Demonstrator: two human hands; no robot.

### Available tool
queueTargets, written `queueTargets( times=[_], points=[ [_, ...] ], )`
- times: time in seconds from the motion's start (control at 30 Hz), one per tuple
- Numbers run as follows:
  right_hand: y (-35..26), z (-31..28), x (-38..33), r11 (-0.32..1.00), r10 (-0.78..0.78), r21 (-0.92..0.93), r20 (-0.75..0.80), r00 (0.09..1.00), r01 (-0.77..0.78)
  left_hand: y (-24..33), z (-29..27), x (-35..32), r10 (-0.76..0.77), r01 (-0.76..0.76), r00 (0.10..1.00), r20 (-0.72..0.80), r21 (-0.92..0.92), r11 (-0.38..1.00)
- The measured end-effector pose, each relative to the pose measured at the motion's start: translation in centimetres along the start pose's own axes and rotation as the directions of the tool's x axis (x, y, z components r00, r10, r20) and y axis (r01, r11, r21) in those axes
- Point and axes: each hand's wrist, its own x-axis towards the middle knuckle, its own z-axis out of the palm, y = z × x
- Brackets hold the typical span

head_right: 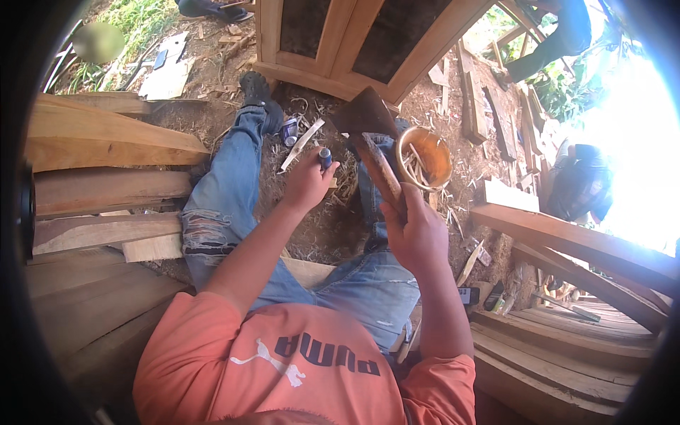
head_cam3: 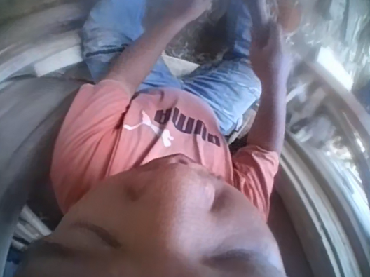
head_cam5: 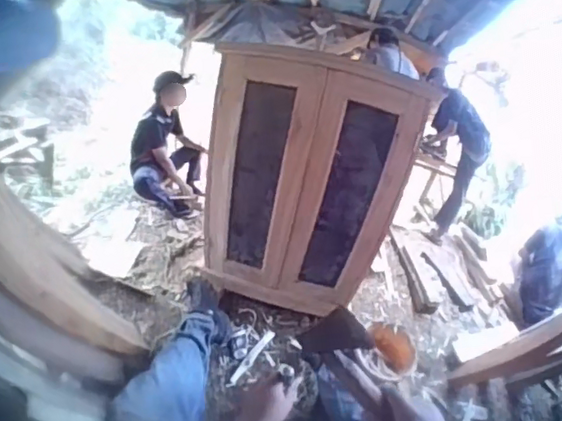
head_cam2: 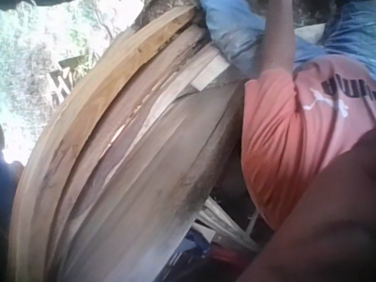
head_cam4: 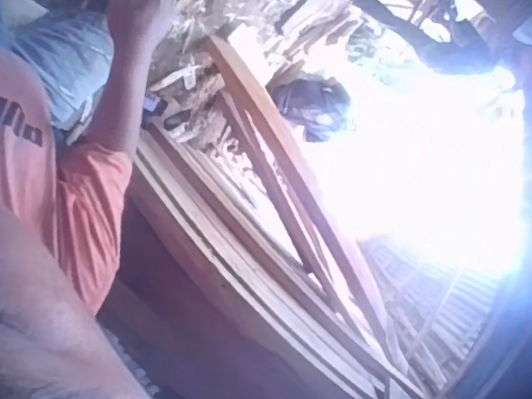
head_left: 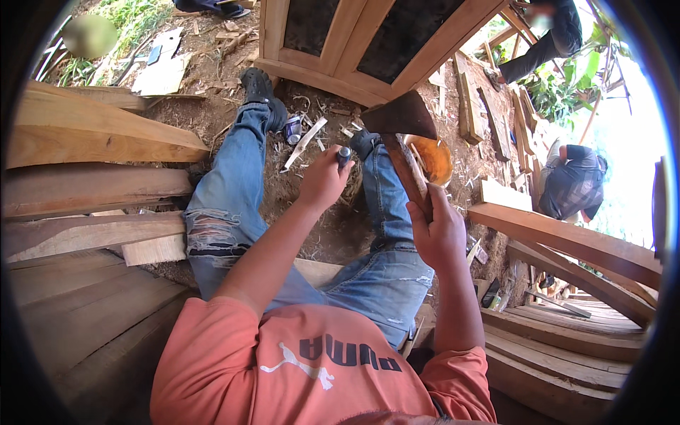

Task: The person sits on the ground and uses a hammer to drive nails into a wooden frame. They repeatedly pick up nails, position them, and strike them with the hammer. A chisel is also used to adjust the wood.

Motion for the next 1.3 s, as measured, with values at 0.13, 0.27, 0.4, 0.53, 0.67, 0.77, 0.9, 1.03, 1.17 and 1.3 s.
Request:
queueTargets(
  times=[0.13, 0.27, 0.4, 0.53, 0.67, 0.77, 0.9, 1.03, 1.17, 1.3],
  points=[
    [-1.1, -0.5, 0.9, 0.998, -0.056, -0.022, 0.058, 0.997, 0.057, 0.5, -0.4, 0.4, -0.053, 0.053, 0.998, 0.037, -0.003, 0.999],
    [-1.8, 0.6, 1.2, 0.973, 0.088, -0.229, 0.315, 0.945, -0.014, 0.9, -0.1, 0.2, -0.068, 0.069, 0.997, 0.030, -0.041, 0.997],
    [-2.5, 0.4, 1.8, 0.995, 0.006, -0.099, 0.152, 0.988, 0.009, 0.1, 0.1, 0.8, -0.068, 0.071, 0.996, 0.059, -0.050, 0.996],
    [-1.8, 0.9, 0.9, 0.997, 0.002, -0.082, 0.117, 0.993, 0.008, -0.1, 0.7, 0.6, -0.100, 0.108, 0.991, 0.083, -0.091, 0.990],
    [-1.4, 0.9, 1.6, 0.972, 0.166, -0.214, 0.322, 0.932, -0.099, -0.6, 1.2, 0.4, -0.042, 0.050, 0.997, 0.071, -0.116, 0.992],
    [-1.6, 0.4, 1.6, 0.996, 0.026, -0.086, 0.154, 0.988, -0.013, -1.0, 1.6, 0.2, 0.008, -0.007, 0.998, 0.055, -0.025, 1.000],
    [-1.3, 1.6, 0.6, 0.999, -0.011, -0.035, 0.122, 0.993, 0.016, -0.9, 1.6, 0.4, 0.000, 0.000, 0.996, 0.091, 0.002, 1.000],
    [-0.4, 2.2, 0.1, 0.993, 0.050, -0.117, 0.227, 0.973, -0.024, -0.8, 2.1, 0.5, 0.036, -0.042, 0.994, 0.105, 0.061, 0.997],
    [-2.0, 0.7, 0.2, 0.999, 0.029, -0.037, 0.110, 0.994, -0.025, -0.8, 2.0, 0.2, -0.008, 0.004, 0.994, 0.109, 0.036, 0.999],
    [-0.4, 1.0, -0.5, 0.995, 0.075, -0.083, 0.156, 0.985, -0.063, -0.7, 2.1, 0.2, 0.051, -0.048, 0.993, 0.102, -0.035, 0.998]
  ],
)
